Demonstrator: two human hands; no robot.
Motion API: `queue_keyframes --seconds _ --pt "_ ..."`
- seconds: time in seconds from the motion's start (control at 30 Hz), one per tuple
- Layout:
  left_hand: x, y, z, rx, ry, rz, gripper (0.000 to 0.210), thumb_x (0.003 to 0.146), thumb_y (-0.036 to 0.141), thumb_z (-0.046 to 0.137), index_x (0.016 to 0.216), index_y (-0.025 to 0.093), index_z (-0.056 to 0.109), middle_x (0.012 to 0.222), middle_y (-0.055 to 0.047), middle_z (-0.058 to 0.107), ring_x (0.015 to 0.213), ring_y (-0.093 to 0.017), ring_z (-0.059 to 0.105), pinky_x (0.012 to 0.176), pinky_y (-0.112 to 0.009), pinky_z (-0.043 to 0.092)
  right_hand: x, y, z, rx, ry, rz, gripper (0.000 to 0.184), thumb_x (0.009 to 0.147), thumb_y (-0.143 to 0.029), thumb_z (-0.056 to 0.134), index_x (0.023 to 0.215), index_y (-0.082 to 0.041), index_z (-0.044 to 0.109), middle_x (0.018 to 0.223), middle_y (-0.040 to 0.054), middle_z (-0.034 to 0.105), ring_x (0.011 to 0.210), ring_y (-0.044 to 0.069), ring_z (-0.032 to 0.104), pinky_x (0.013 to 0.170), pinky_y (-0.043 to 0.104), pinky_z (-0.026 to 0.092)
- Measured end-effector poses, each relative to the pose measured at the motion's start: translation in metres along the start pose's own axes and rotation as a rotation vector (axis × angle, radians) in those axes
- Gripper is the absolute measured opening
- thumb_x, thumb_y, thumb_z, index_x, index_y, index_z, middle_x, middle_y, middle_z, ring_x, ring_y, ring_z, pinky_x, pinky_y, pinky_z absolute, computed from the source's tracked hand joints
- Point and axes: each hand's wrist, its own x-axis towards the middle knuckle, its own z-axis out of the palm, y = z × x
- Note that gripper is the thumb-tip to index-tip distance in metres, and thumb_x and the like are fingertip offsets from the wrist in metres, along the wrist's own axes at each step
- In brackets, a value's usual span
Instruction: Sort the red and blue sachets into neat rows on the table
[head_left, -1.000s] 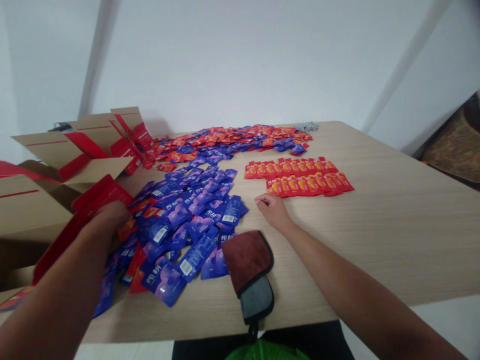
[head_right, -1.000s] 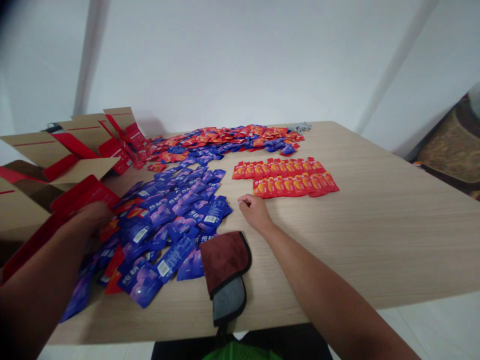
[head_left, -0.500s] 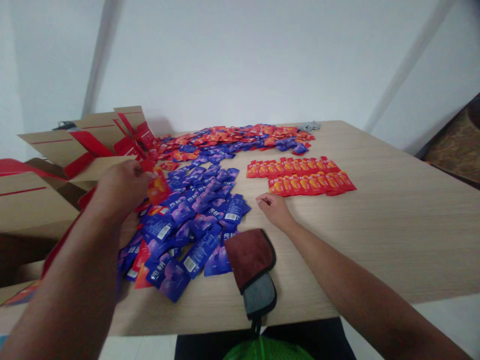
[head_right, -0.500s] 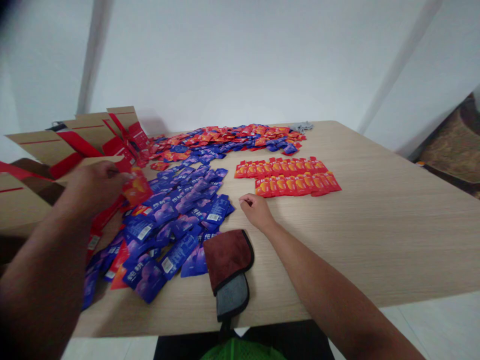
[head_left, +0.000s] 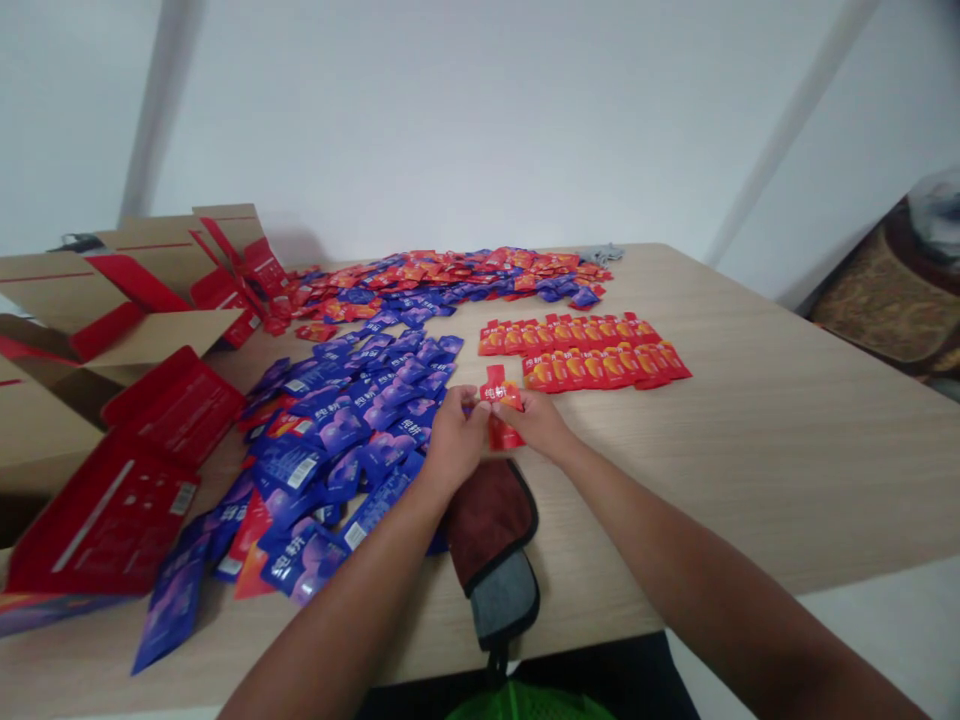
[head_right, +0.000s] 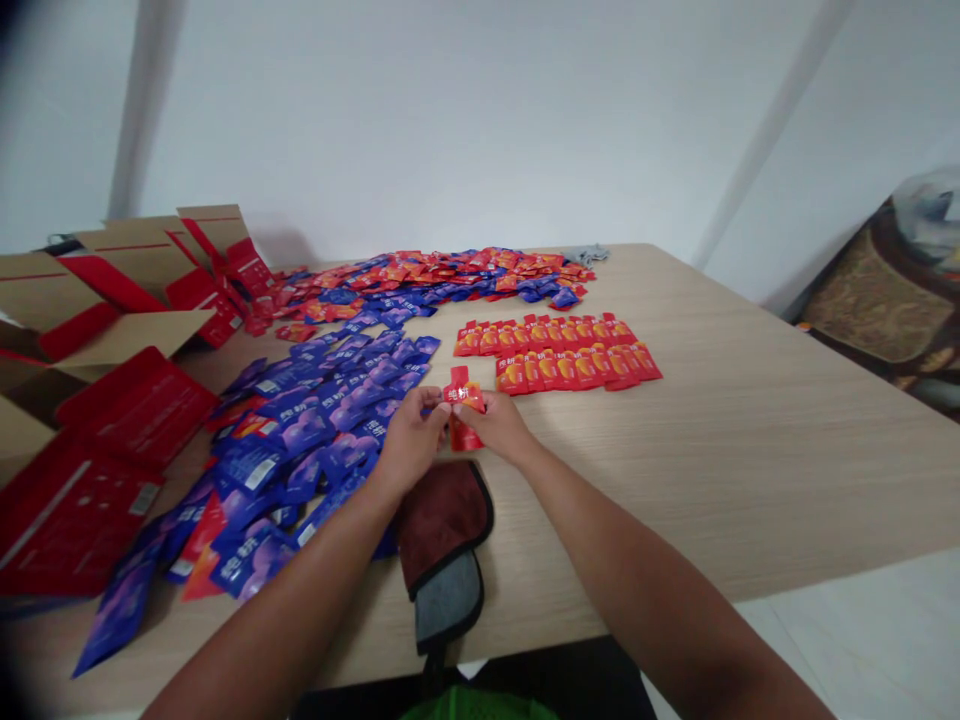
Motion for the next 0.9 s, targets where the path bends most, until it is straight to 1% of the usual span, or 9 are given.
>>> queue_keyframes --seconds 0.07,0.13,0.2,0.3,0.43,0.53,0.67,0.77,0.9 --pt "-0.01 -0.003 0.003 0.233 -0.02 0.233 0.02 0.096 0.024 0.06 0.115 0.018 0.062 0.113 -0.01 0.068 0.099 -0.022 0.065 0.09 -0.037 0.053 0.003 0.001 -0.005 -0.151 0.058 0.061 0.043 0.097 -0.057 0.058 0.09 -0.017 0.072 0.073 -0.0006 0.069 0.061 0.014 0.058 0.056 0.023 0.043" --pt "-0.02 -0.004 0.004 0.431 -0.186 0.406 0.014 0.098 0.02 0.058 0.11 0.019 0.065 0.114 -0.01 0.067 0.109 -0.025 0.062 0.1 -0.041 0.05 0.004 0.001 -0.011 -0.261 0.053 0.117 0.04 0.098 -0.051 0.056 0.08 -0.018 0.07 0.06 -0.001 0.064 0.052 0.014 0.056 0.051 0.024 0.04" --pt "-0.028 -0.004 0.005 0.556 -0.332 0.471 0.009 0.098 0.023 0.062 0.104 0.02 0.067 0.11 -0.01 0.067 0.108 -0.026 0.062 0.1 -0.041 0.049 0.003 -0.001 -0.017 -0.356 0.033 0.149 0.039 0.097 -0.046 0.059 0.07 -0.019 0.067 0.051 -0.001 0.058 0.048 0.015 0.054 0.05 0.025 0.038" --pt "-0.032 -0.003 0.007 0.666 -0.385 0.471 0.012 0.095 0.027 0.069 0.104 0.019 0.069 0.11 -0.01 0.068 0.104 -0.026 0.062 0.096 -0.041 0.05 -0.001 -0.006 -0.024 -0.51 0.048 0.156 0.037 0.093 -0.042 0.066 0.064 -0.02 0.064 0.059 0.0047 0.065 0.062 0.019 0.063 0.06 0.028 0.042" --pt "-0.031 -0.001 0.008 0.755 -0.442 0.493 0.014 0.099 0.023 0.062 0.094 0.02 0.075 0.106 -0.009 0.07 0.102 -0.025 0.063 0.096 -0.04 0.049 -0.005 -0.013 -0.027 -0.819 0.164 0.201 0.033 0.092 -0.049 0.071 0.091 -0.016 0.071 0.089 0.016 0.076 0.09 0.029 0.071 0.075 0.033 0.046" --pt "-0.031 0.001 0.009 0.799 -0.446 0.517 0.018 0.099 0.023 0.06 0.094 0.019 0.077 0.107 -0.011 0.07 0.104 -0.026 0.062 0.095 -0.04 0.049 -0.007 -0.015 -0.024 -1.007 0.178 0.18 0.034 0.098 -0.046 0.067 0.113 -0.016 0.068 0.1 0.0171 0.077 0.095 0.029 0.072 0.077 0.032 0.047" --pt "-0.031 0.001 0.008 0.756 -0.431 0.57 0.015 0.097 0.026 0.067 0.1 0.018 0.079 0.113 -0.011 0.07 0.109 -0.026 0.062 0.098 -0.039 0.05 -0.009 -0.015 -0.015 -0.961 0.056 0.094 0.011 0.1 -0.026 0.062 0.098 -0.018 0.069 0.088 0.0108 0.077 0.082 0.023 0.071 0.071 0.029 0.043" --pt "-0.031 -0.001 0.008 0.765 -0.447 0.569 0.017 0.098 0.026 0.065 0.096 0.019 0.08 0.108 -0.011 0.07 0.105 -0.025 0.063 0.096 -0.039 0.05 -0.009 -0.012 -0.011 -0.937 0.073 0.044 0.008 0.099 -0.024 0.062 0.097 -0.019 0.069 0.088 0.0084 0.076 0.081 0.022 0.069 0.071 0.029 0.044" --pt "-0.031 0.0 0.009 0.829 -0.46 0.541 0.021 0.099 0.024 0.061 0.094 0.019 0.081 0.104 -0.012 0.069 0.101 -0.026 0.063 0.092 -0.04 0.051 -0.002 -0.001 -0.006 -0.68 0.107 -0.158 0.01 0.097 -0.017 0.063 0.101 -0.021 0.071 0.097 0.0056 0.077 0.092 0.02 0.069 0.084 0.03 0.049"
